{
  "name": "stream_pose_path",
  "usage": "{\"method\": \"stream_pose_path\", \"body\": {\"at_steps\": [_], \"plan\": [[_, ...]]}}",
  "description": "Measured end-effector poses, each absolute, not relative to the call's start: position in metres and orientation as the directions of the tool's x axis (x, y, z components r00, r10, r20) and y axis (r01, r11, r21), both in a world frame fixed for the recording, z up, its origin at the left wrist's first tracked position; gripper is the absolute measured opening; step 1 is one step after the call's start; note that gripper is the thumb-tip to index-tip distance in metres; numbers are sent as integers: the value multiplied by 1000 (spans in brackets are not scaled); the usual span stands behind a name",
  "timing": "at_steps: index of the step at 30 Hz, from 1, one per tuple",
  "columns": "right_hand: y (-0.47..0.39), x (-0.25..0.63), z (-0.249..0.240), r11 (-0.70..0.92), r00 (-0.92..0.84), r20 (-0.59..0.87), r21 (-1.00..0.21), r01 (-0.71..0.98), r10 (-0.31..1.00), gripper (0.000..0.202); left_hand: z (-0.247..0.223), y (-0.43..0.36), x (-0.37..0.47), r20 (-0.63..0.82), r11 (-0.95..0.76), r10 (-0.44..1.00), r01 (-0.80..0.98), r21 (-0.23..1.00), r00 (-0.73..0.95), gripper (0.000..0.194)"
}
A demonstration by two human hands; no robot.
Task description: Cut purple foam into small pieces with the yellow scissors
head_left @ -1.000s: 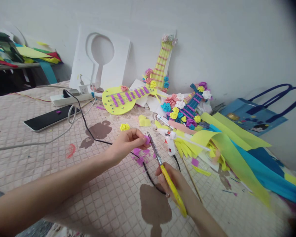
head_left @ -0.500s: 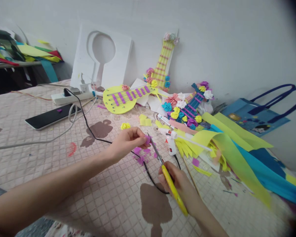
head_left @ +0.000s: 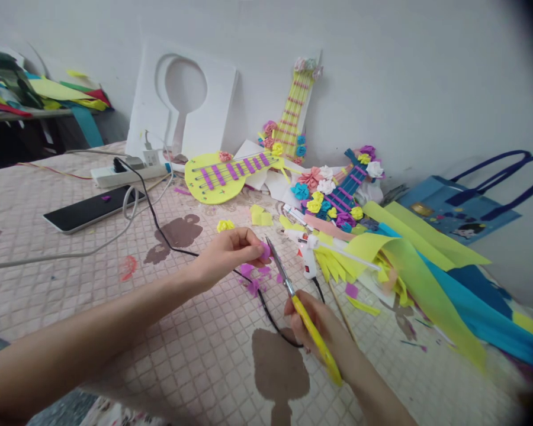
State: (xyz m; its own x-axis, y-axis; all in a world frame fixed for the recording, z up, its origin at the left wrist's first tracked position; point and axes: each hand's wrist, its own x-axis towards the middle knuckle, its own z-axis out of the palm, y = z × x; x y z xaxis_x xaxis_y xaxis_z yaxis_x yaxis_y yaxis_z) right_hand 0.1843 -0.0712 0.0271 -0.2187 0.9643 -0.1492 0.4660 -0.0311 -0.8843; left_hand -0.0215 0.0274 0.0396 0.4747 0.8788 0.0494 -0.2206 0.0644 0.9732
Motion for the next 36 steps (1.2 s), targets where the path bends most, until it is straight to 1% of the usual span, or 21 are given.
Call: {"method": "stream_pose_path", "body": {"at_steps": [4,7,15,21,28,32,36], "plan": [[-72,185,34,-18,-281,-168,-884,467,945,36,44,29,-25,20,87,856,-183,979,517,19],[-71,188,32,-22,-275,-181,-868,496,944,39,45,31,-27,-8,108,847,-158,981,532,18],[-69,199,27,-35,-266,-210,-842,539,941,37,45,36,-30,-9,91,827,-118,989,562,17],[-69,202,23,-4,-270,-181,-838,545,946,28,46,36,-30,-21,96,821,-102,990,571,16],[-69,202,20,-58,-232,-204,-855,515,951,20,45,36,-30,-12,92,822,-112,989,570,18],[-68,202,20,-58,-221,-201,-850,523,954,21,45,36,-29,-1,90,820,-126,988,573,18],[-67,201,22,-106,-216,-229,-879,465,949,23,45,36,-30,-2,93,822,-131,987,569,18]]}}
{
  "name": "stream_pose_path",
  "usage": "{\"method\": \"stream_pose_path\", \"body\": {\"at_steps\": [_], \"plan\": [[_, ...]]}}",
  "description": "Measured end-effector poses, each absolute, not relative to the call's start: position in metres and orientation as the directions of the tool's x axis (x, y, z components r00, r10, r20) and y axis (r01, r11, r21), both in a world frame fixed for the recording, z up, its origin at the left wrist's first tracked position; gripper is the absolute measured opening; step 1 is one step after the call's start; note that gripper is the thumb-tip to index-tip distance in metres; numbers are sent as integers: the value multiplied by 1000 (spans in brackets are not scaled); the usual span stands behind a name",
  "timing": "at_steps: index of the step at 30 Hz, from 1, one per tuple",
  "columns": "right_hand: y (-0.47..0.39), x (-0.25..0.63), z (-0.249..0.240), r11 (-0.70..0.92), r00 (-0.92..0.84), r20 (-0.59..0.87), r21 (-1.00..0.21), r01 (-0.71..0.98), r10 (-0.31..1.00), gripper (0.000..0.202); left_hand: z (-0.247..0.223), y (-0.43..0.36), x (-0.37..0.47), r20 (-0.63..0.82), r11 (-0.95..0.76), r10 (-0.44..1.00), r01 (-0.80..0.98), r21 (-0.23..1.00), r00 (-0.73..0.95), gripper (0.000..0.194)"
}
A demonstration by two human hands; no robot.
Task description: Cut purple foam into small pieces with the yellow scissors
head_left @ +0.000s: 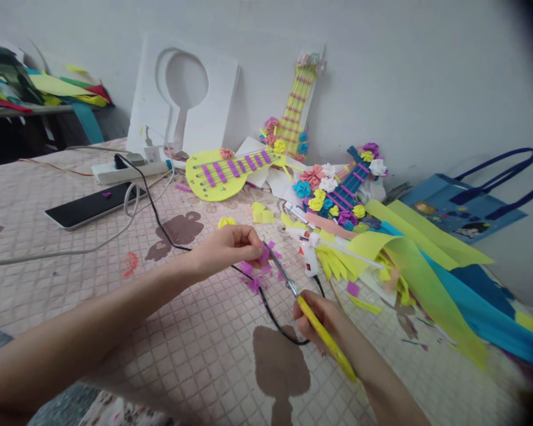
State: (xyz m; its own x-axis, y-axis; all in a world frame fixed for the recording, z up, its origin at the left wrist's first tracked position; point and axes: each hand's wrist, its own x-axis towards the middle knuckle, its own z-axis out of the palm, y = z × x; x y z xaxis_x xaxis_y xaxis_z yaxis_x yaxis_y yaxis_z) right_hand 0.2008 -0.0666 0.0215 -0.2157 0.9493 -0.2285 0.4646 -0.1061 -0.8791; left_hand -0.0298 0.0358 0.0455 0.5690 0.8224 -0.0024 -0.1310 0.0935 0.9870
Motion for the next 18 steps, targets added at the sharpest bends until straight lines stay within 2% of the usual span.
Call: {"method": "stream_pose_path", "body": {"at_steps": [6,9,12,18], "plan": [[-65,190,18,-133,-206,-202,-943,305,957,39,42,34,-27,-28,124,827,-134,983,561,20],[-65,182,16,-202,-129,-225,-964,170,966,43,35,26,-19,-36,137,848,-153,979,529,22],[-67,173,17,-186,-13,-187,-982,29,982,43,26,12,-9,-37,120,870,-139,983,491,24],[-66,165,15,-160,17,-163,-979,-123,987,36,19,-5,3,-11,65,860,-88,994,511,23]]}}
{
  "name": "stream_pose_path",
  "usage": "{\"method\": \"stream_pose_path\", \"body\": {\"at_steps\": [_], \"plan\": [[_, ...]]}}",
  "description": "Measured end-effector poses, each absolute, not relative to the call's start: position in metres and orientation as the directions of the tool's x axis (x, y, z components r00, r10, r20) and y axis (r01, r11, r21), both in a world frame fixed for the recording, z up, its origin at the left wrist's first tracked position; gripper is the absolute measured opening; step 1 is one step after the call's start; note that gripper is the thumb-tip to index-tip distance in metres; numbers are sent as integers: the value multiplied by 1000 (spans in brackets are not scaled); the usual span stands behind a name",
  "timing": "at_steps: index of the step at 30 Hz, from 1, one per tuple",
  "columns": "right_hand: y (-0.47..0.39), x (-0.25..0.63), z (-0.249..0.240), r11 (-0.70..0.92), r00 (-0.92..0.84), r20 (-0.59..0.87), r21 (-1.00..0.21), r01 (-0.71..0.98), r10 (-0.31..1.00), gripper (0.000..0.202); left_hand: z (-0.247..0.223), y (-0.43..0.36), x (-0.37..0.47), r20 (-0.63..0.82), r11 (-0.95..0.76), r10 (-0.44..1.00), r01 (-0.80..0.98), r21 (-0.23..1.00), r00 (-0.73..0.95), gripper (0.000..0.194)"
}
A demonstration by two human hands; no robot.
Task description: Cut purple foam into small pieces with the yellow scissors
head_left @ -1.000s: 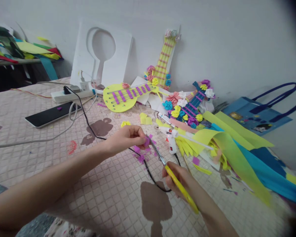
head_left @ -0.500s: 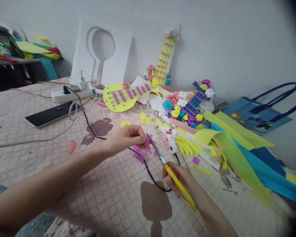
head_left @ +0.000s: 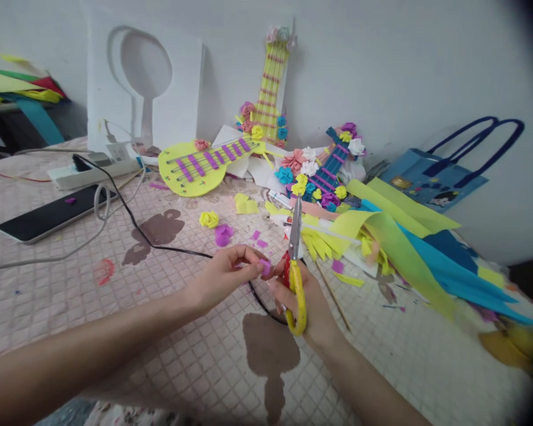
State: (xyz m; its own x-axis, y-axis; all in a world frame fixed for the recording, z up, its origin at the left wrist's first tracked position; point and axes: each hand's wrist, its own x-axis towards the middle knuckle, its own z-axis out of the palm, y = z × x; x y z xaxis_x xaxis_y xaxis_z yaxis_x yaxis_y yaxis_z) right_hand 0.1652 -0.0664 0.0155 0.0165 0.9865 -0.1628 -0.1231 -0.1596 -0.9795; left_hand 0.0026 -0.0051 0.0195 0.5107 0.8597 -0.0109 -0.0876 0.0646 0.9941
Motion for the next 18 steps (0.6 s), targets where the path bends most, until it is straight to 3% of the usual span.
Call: {"method": "stream_pose_path", "body": {"at_steps": [9,13,18], "plan": [[-65,165,17,-176,76,-187,-975,-132,979,37,15,-6,6,-58,97,811,-36,995,582,22],[-66,169,18,-134,35,-139,-986,-103,990,40,18,-2,4,-86,156,849,-92,983,521,22],[-70,176,7,-81,-85,-89,-993,88,992,45,23,2,-1,-95,218,891,-233,948,445,23]]}}
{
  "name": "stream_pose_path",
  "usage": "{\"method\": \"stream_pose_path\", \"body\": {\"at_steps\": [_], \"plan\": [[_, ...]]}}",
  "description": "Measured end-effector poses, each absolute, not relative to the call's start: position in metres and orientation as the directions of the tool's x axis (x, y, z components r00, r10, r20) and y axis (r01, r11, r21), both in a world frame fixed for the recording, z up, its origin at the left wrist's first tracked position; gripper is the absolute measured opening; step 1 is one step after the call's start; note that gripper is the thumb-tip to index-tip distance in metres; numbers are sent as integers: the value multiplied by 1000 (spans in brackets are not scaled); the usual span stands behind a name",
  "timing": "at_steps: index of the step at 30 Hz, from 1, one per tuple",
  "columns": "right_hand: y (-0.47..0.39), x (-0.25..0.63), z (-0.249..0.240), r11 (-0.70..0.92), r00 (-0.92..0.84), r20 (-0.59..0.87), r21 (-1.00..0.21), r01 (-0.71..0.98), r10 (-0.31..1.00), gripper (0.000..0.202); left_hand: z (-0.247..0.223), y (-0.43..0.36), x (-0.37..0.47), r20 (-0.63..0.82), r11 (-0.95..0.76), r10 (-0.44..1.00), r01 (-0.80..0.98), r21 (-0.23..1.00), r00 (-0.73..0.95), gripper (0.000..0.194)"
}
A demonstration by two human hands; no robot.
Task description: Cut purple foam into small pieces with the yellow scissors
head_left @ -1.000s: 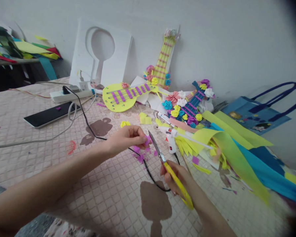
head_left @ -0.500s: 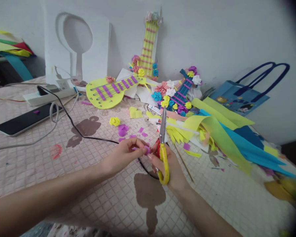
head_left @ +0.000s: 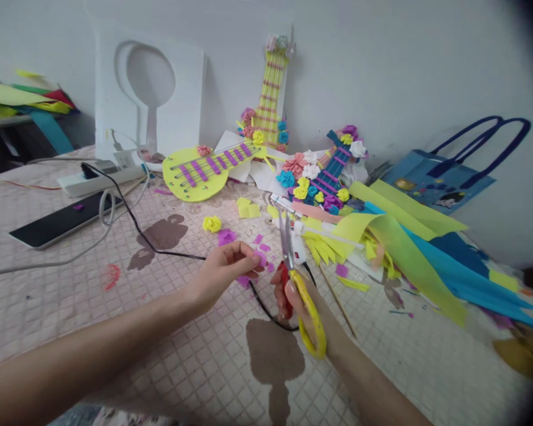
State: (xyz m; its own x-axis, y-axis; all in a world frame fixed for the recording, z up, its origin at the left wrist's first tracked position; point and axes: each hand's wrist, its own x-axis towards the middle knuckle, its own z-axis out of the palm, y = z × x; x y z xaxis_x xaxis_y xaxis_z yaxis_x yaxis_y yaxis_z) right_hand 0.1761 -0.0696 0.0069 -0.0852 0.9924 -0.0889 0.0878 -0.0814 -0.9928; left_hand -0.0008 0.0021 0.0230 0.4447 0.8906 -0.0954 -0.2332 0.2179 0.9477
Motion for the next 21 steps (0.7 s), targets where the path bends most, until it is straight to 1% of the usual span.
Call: {"method": "stream_pose_path", "body": {"at_steps": [4,9,11,21], "plan": [[-72,177,0,-115,-158,-148,-973,202,976,43,25,6,-5,-59,192,927,-333,923,371,23],[-72,173,4,-80,-180,-142,-947,310,973,26,28,11,-8,1,140,951,-437,889,308,23],[-71,172,6,-77,-187,-146,-940,332,972,23,28,12,-8,12,130,955,-453,882,297,21],[-71,169,5,-56,-140,-116,-927,371,983,30,30,10,-5,-8,141,960,-458,878,280,22]]}}
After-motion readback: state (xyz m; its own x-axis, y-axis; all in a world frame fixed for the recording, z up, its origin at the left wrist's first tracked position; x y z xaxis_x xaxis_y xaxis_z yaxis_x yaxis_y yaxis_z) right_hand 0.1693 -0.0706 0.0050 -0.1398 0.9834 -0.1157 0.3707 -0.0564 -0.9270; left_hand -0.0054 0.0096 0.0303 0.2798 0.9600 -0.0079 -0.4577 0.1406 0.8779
